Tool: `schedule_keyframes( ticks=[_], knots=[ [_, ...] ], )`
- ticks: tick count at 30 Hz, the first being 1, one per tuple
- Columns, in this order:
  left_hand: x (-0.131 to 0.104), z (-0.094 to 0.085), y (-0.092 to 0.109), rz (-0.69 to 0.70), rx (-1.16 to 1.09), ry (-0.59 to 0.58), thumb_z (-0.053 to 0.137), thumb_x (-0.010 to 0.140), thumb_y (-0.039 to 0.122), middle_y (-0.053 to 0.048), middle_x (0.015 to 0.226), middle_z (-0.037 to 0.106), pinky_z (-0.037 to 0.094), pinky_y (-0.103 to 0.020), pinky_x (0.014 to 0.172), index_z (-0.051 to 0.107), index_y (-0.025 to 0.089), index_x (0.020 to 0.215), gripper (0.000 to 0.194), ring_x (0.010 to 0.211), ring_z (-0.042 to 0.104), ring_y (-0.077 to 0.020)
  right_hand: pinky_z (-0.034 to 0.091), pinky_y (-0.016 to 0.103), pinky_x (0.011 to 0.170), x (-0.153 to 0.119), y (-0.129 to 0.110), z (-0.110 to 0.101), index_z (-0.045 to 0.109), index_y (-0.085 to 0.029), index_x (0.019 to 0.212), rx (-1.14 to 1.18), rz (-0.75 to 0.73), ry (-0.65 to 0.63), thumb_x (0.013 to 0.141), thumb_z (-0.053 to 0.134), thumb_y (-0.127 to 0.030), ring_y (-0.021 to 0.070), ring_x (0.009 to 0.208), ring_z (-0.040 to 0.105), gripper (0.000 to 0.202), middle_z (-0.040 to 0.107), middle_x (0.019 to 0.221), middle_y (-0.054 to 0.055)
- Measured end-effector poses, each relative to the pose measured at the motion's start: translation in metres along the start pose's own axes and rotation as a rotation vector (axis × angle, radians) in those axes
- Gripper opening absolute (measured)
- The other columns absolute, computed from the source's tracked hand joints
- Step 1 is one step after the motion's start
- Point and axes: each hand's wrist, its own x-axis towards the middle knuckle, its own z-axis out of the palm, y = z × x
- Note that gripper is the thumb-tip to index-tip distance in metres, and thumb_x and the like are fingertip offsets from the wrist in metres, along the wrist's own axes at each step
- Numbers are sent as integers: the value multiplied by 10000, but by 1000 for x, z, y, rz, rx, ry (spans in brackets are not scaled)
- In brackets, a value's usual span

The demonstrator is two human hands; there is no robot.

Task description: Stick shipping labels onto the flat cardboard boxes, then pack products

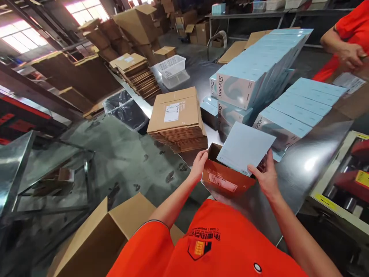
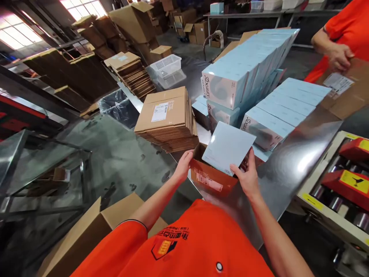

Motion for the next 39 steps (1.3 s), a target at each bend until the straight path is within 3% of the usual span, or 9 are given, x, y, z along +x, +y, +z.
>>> schedule_keyframes(
  ticks=[3,6,9,15,28,32,36,39],
  knots=[
    [15,11,1,144,60,-6,486,913,391,-60,1272,614,422,-373,1028,558,222,1258,391,1190,544,-221,432,400,1049,6,-7,-5,102,-327,1535,24,-58,31,701,755,-378,222,1241,522,1061,494,1417,63],
    [24,15,-7,267,176,-132,408,940,344,-68,1496,423,247,-373,1169,445,207,1387,469,1387,357,-205,445,424,1035,11,-6,-10,91,-301,1540,31,-11,64,688,759,-400,228,1179,569,1087,545,1359,75],
    [28,11,-17,312,276,-257,342,953,364,-65,1561,315,134,-355,1208,370,187,1446,524,1453,231,-177,441,445,1034,11,1,-14,108,-268,1541,30,35,69,686,754,-437,230,1150,584,1085,562,1332,89],
    [28,1,-21,309,316,-298,324,958,419,-72,1548,340,138,-362,1209,361,174,1456,556,1447,250,-191,436,422,1039,8,4,-14,105,-240,1543,33,65,64,671,772,-440,222,1162,572,1116,546,1350,101],
    [39,6,-27,326,244,-330,307,953,476,-91,1546,336,139,-363,1211,361,150,1455,601,1441,269,-183,447,430,1028,11,5,-16,94,-259,1543,-30,52,62,708,735,-434,227,1169,572,1067,536,1368,101],
    [33,6,-29,291,247,-340,339,921,553,-91,1547,331,142,-383,1211,371,157,1452,663,1445,261,-205,422,471,1054,3,-15,-21,137,-298,1537,-236,-77,-21,759,683,-408,238,1224,536,956,464,1445,89],
    [35,7,-39,264,261,-312,357,902,584,-65,1526,379,157,-406,1209,412,195,1435,662,1439,276,-229,317,503,1127,-2,-61,-24,341,-349,1474,-657,-414,-179,782,647,-312,271,1369,374,757,363,1516,46],
    [37,8,-41,205,280,-286,372,892,590,-75,1505,412,171,-419,1205,450,188,1411,661,1428,300,-249,354,507,1098,-4,-88,-21,437,-333,1425,-866,-566,-338,797,597,-252,293,1358,378,653,337,1519,65]
  ],
)
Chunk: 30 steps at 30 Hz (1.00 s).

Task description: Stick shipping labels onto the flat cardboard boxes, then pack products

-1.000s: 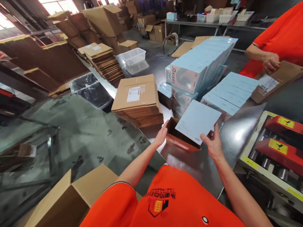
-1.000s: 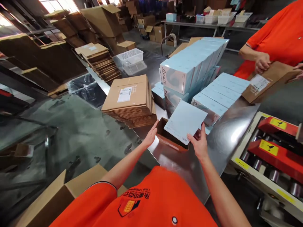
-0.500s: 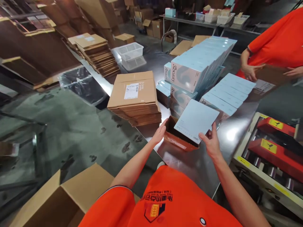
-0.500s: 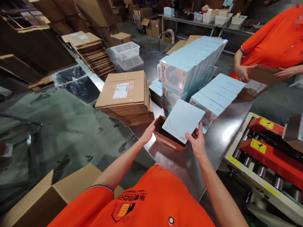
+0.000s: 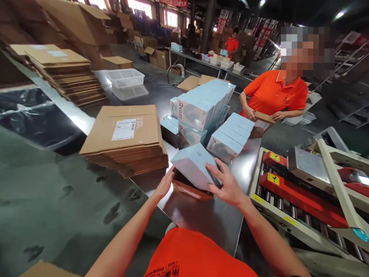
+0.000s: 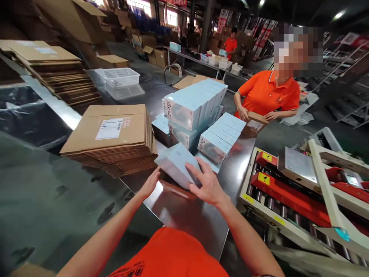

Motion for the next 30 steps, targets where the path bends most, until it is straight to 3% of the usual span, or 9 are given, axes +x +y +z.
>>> schedule_keyframes(
  ticks=[2,5,9,16,20,23,25,27,30],
  knots=[
    [0,-1,1,33,-22,-25,367,906,567,-74,1521,384,156,-410,1209,439,181,1419,647,1434,287,-240,375,505,1081,2,-4,-4,475,-318,1399,-56,-32,-109,788,581,-218,296,1343,392,628,350,1507,81],
    [1,0,3,101,-145,-50,370,927,513,-61,1534,354,167,-421,1207,432,189,1427,598,1436,280,-241,389,485,1073,0,0,-1,462,-293,1412,-61,49,-223,783,572,-204,291,1347,391,645,367,1499,97],
    [6,5,3,62,-314,-56,416,910,495,-62,1504,404,223,-442,1190,493,190,1386,571,1418,320,-260,405,470,1065,-5,7,1,423,-329,1436,-46,140,-240,809,568,-262,289,1341,409,647,381,1501,70],
    [13,9,17,61,-362,-40,448,884,527,-69,1464,461,205,-466,1197,532,188,1356,587,1387,380,-262,392,584,1048,-9,23,3,436,-391,1419,-99,102,-313,855,563,-496,353,1381,346,587,327,1544,52],
    [14,10,25,74,-335,-44,451,873,579,-83,1455,472,180,-472,1208,541,183,1349,625,1390,375,-267,398,528,1074,-41,65,11,324,-379,1476,-22,240,-182,879,523,-487,314,1398,332,638,283,1562,56],
    [11,14,31,88,-273,-45,407,865,644,-88,1455,472,194,-452,1209,539,179,1353,687,1387,379,-266,545,467,918,-69,94,36,147,-391,1519,117,365,-90,856,537,-510,322,1314,459,778,288,1550,92],
    [6,14,37,83,-182,-115,388,869,652,-84,1459,465,218,-435,1203,521,186,1371,697,1381,391,-262,571,461,865,-77,105,59,33,-417,1519,157,411,-12,849,547,-508,317,1226,548,849,259,1555,98],
    [-2,11,45,71,-46,-229,426,867,626,-69,1474,442,230,-433,1196,480,212,1402,678,1386,382,-266,535,509,921,-76,110,78,-13,-431,1513,84,390,54,843,567,-489,331,1215,553,888,231,1561,96],
    [-21,9,53,37,162,-321,544,821,587,-46,1529,343,190,-481,1196,371,261,1459,737,1433,276,-307,457,560,1007,-68,109,90,22,-409,1519,-102,280,78,809,626,-448,377,1316,435,933,250,1550,98]
  ],
)
